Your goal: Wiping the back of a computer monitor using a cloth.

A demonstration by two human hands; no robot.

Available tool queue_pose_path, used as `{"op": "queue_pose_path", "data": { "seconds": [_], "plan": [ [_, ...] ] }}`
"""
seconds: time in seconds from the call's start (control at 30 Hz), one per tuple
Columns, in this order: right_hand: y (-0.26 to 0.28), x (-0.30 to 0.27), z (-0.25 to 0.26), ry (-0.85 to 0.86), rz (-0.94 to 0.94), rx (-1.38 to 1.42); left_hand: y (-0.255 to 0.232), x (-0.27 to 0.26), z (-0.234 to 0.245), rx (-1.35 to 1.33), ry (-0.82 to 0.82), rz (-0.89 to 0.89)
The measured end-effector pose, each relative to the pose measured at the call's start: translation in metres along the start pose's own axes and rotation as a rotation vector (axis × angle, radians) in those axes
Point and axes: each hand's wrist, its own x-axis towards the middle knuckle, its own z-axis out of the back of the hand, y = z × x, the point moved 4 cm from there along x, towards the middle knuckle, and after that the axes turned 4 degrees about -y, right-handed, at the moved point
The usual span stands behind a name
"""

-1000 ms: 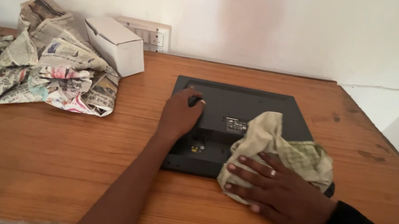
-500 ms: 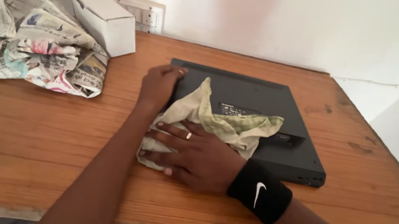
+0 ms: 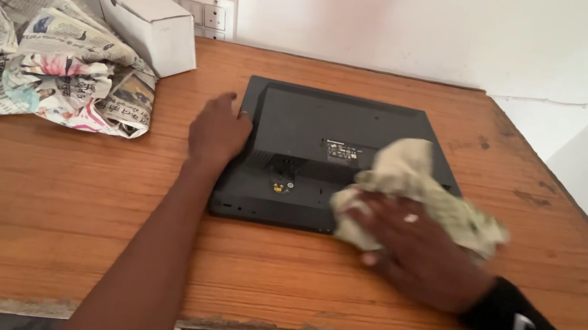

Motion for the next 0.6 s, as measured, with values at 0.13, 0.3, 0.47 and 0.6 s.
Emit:
{"op": "queue_pose_path", "data": {
  "seconds": [0.13,0.3,0.47,0.6],
  "plan": [
    [-0.016,-0.035,0.012,0.026,-0.232,0.029,-0.001,-0.003,-0.008,0.053,0.137,0.059],
    [-0.028,-0.046,0.011,0.008,-0.497,0.059,-0.069,-0.026,0.030,-0.159,0.128,0.035],
    [-0.023,-0.043,0.008,-0.103,-0.514,0.037,-0.062,-0.027,-0.007,-0.036,0.137,-0.226],
    [-0.024,-0.036,0.010,-0.164,-0.583,-0.023,-0.060,-0.029,-0.013,0.072,0.278,-0.127]
  ]
}}
